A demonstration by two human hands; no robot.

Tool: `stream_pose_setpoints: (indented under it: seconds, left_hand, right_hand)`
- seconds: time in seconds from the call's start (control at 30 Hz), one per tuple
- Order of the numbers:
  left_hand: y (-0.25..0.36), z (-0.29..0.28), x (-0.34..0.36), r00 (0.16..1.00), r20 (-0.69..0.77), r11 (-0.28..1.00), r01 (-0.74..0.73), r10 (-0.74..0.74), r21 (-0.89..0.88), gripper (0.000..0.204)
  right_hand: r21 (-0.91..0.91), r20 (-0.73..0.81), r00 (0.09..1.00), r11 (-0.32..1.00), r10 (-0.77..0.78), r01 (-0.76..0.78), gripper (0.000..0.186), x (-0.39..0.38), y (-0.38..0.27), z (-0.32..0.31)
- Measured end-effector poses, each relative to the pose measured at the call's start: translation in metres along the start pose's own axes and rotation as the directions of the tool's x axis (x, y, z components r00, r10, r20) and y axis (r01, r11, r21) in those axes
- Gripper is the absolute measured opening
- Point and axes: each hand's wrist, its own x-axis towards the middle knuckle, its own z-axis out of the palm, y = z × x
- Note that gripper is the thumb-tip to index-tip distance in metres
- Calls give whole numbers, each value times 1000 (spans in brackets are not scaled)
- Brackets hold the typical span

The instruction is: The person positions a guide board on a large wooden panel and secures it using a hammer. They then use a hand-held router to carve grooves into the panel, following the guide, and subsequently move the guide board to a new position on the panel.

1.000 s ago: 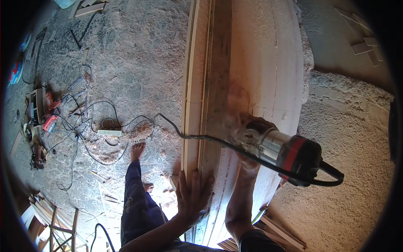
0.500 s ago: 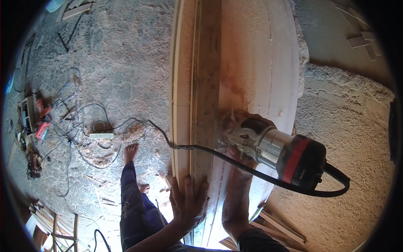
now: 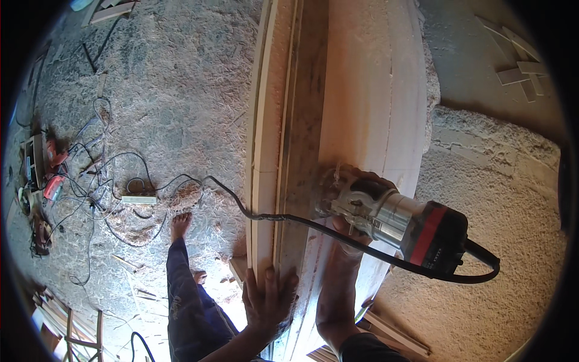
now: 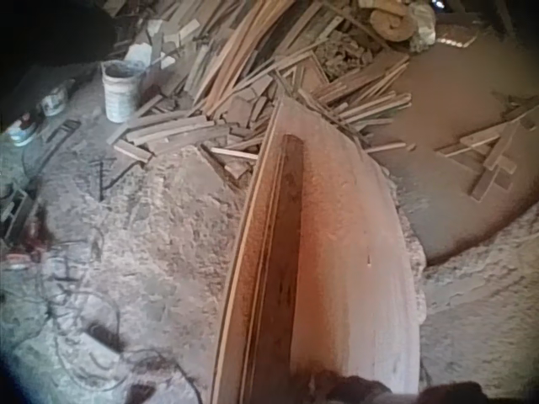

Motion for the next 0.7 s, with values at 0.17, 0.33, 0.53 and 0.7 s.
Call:
stream_pose_setpoints:
  seconds: [0.17, 0.33, 0.53, 0.7]
  left_hand:
    - [2, 0, 0, 1000, -8, 999, 5, -6, -45, 70]
    - [2, 8, -2, 998, -62, 999, 24, -21, 44, 68]
    - [2, 10, -6, 998, -59, 999, 33, -31, 28, 65]
    - [3, 7, -9, 1000, 6, 1000, 30, -30, -3, 65]
  right_hand:
    - [-165, 143, 988, 986, 55, -31, 80, 10, -5, -28]
    - [-238, 146, 986, 970, 75, -38, 82, 16, -6, -20]
    - [-177, 125, 984, 978, 130, -107, 82, 21, -10, -16]
    - [-184, 67, 996, 982, 53, -40, 88, 16, -2, -10]
